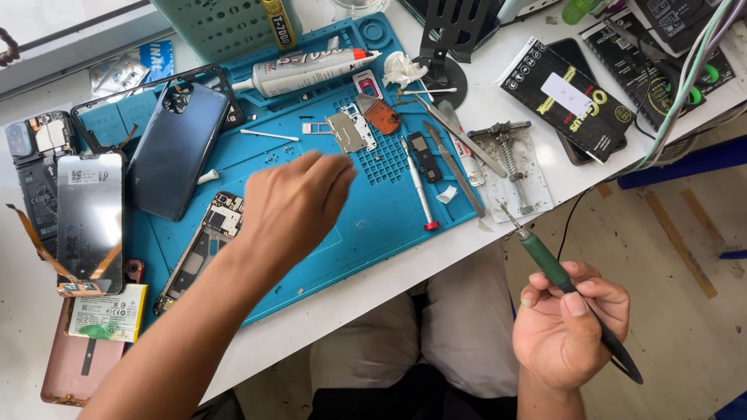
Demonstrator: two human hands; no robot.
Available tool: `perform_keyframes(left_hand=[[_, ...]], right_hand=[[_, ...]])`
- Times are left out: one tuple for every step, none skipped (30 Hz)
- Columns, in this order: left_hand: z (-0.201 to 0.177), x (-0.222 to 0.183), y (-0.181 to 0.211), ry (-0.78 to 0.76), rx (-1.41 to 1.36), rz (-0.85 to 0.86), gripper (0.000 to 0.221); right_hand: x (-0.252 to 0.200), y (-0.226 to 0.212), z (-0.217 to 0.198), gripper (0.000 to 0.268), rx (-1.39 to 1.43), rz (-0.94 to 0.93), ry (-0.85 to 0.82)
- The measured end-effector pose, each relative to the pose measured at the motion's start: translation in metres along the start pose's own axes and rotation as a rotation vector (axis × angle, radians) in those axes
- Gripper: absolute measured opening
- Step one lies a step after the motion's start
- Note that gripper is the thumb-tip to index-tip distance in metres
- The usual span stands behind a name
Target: Repairing a mobile phone by soldering components on the motherboard and using a specialized machine.
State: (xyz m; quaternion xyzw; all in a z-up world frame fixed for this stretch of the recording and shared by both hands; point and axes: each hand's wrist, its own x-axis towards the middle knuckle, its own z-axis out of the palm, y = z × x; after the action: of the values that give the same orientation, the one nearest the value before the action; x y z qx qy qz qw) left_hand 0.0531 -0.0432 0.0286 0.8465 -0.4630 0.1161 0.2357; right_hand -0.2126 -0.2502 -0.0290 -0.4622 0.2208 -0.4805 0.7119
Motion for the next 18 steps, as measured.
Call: perform_keyframes(left_hand=[[0.005, 0.016, 0.001, 0.005, 0.003, -0.002, 0.023], [0.010, 0.031, 0.001, -0.037, 0.000, -0.032, 0.028], [0.016, 0.046, 0.002, -0.082, -0.008, -0.064, 0.033], [0.023, 0.057, 0.003, -0.081, -0.010, -0.068, 0.033], [0.029, 0.070, 0.004, -0.161, 0.047, -0.129, 0.020], [0.035, 0.082, 0.005, -0.241, 0.104, -0.190, 0.018], [0.042, 0.090, 0.003, -0.242, 0.102, -0.190, 0.018], [0.049, 0.098, 0.002, -0.273, 0.117, -0.221, 0.014], [0.055, 0.105, 0.000, -0.303, 0.137, -0.254, 0.015], [0.063, 0.109, -0.004, -0.303, 0.140, -0.256, 0.015], [0.070, 0.112, -0.007, -0.292, 0.141, -0.260, 0.020], [0.078, 0.115, -0.011, -0.281, 0.143, -0.263, 0.028], [0.080, 0.118, -0.011, -0.283, 0.146, -0.265, 0.028], [0.083, 0.122, -0.011, -0.280, 0.163, -0.267, 0.026], [0.086, 0.125, -0.010, -0.277, 0.179, -0.267, 0.023], [0.090, 0.128, -0.011, -0.279, 0.181, -0.268, 0.023], [0.093, 0.131, -0.011, -0.310, 0.172, -0.298, 0.019], [0.096, 0.134, -0.012, -0.342, 0.164, -0.328, 0.017]], right_hand=[[0.001, 0.000, -0.002, 0.015, 0.003, -0.001, -0.005], [0.002, 0.000, -0.005, 0.015, 0.010, -0.013, 0.008], [0.002, -0.001, -0.009, 0.015, 0.011, -0.022, 0.022], [0.003, -0.001, -0.012, 0.015, 0.008, -0.021, 0.019], [0.003, -0.001, -0.014, 0.015, 0.009, -0.026, 0.029], [0.004, -0.001, -0.016, 0.015, 0.009, -0.030, 0.040], [0.006, -0.002, -0.018, 0.015, 0.007, -0.030, 0.041], [0.007, -0.002, -0.020, 0.014, 0.001, -0.020, 0.052], [0.008, -0.001, -0.020, 0.014, -0.001, -0.007, 0.062], [0.010, -0.001, -0.021, 0.014, 0.000, -0.005, 0.060], [0.011, 0.000, -0.022, 0.014, -0.012, -0.009, 0.066], [0.013, 0.000, -0.023, 0.014, -0.025, -0.012, 0.072], [0.014, 0.001, -0.024, 0.014, -0.024, -0.009, 0.072], [0.016, 0.002, -0.025, 0.014, -0.020, -0.010, 0.069], [0.017, 0.002, -0.027, 0.014, -0.016, -0.012, 0.066], [0.019, 0.003, -0.027, 0.014, -0.015, -0.010, 0.066], [0.020, 0.003, -0.028, 0.014, -0.016, -0.009, 0.068], [0.020, 0.004, -0.028, 0.014, -0.017, -0.009, 0.071]])
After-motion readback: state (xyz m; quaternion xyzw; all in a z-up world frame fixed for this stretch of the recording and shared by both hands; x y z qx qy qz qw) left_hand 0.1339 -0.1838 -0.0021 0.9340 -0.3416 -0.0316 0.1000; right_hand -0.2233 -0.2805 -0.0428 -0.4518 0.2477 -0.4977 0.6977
